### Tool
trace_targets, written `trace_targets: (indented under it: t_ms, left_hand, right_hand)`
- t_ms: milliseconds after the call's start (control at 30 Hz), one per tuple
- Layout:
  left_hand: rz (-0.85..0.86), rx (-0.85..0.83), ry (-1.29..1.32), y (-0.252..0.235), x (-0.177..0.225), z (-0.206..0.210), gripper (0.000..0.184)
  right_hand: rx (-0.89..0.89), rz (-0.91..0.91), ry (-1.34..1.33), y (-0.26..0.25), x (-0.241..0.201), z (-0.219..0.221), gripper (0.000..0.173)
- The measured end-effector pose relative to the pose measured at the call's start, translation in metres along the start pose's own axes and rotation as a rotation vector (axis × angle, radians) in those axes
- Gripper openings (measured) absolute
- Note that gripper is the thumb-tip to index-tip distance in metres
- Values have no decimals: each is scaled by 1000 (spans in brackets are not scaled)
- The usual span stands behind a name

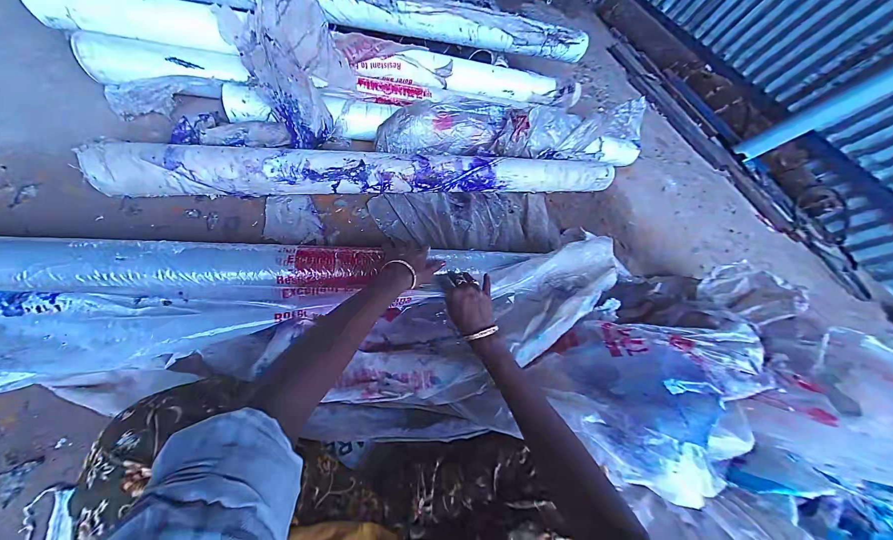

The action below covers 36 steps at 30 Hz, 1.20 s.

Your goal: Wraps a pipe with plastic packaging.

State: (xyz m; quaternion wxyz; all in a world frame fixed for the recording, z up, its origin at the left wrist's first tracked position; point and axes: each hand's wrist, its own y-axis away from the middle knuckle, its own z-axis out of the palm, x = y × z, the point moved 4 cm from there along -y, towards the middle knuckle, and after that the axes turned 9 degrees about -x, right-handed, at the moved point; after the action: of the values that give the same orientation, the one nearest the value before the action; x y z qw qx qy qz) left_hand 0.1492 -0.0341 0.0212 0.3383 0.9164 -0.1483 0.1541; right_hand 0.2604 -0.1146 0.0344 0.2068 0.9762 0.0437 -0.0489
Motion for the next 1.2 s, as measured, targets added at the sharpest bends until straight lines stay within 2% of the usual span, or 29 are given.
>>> trace_targets:
  t_ms: [67, 167, 267, 433, 500, 567, 600, 667, 700, 767, 833, 867, 900, 933, 967, 1000, 1033, 1067, 1133, 1167, 1200]
  left_hand:
    - [-48, 48, -2, -9, 17, 6, 74]
    - [-53, 146, -31, -15, 21, 8, 75]
    - [-86, 112, -32, -20, 18, 3, 76]
    - [-120, 94, -41, -26, 19, -3, 77]
    - [-147, 94, 15, -31, 15, -13, 76]
    - [-156, 79, 50, -41, 11, -25, 76]
    - [-140, 69, 37, -45, 12, -26, 77]
    - [-38, 86, -17, -49, 16, -22, 74]
    - [56, 100, -55, -50, 15, -18, 71]
    - [269, 146, -132, -50, 17, -13, 66]
    - [398, 147, -187, -50, 19, -7, 73]
    - [434, 142, -211, -51, 18, -4, 76]
    - [452, 128, -235, -50, 18, -1, 77]
    - [461, 129, -261, -49, 20, 2, 73]
    - [462, 136, -270, -48, 22, 6, 70]
    - [432, 136, -243, -44, 28, 10, 68]
    - [365, 126, -194, -38, 37, 14, 68]
    - [268, 103, -157, -32, 49, 17, 70]
    - [86, 83, -115, -31, 69, 20, 79]
    - [42, 103, -90, -37, 72, 23, 86]
    - [24, 132, -88, -42, 74, 24, 93]
  right_hand:
    - [-74, 36, -23, 7, -2, 3, 40]
    - [-145, 66, -73, 16, -2, 5, 41]
    - [-148, 61, -84, 25, 2, 12, 42]
    - [-27, 44, -111, 64, 2, 50, 41]
    - [-55, 73, -117, 87, -7, 65, 46]
    - [-51, 73, -109, 89, -10, 61, 46]
    - [-127, 84, -112, 87, -9, 56, 48]
    - [-236, 64, -160, 87, -4, 42, 57]
    - [-189, 14, -230, 91, -1, 33, 64]
    - [36, -119, -398, 98, 11, 8, 67]
    - [213, -150, -312, 103, 26, -18, 66]
    - [203, -129, -195, 101, 33, -30, 73]
    - [98, -78, -66, 95, 41, -37, 88]
    - [-89, 7, 20, 85, 50, -42, 106]
    - [-230, 88, 73, 72, 61, -40, 118]
    - [-301, 152, 100, 59, 76, -34, 121]
    - [-334, 197, 103, 49, 92, -27, 114]
    - [-363, 236, 84, 42, 106, -21, 100]
    - [-388, 272, 3, 39, 122, -12, 61]
    - [-397, 279, -28, 39, 125, -7, 48]
    - [-407, 289, -36, 41, 124, -7, 44]
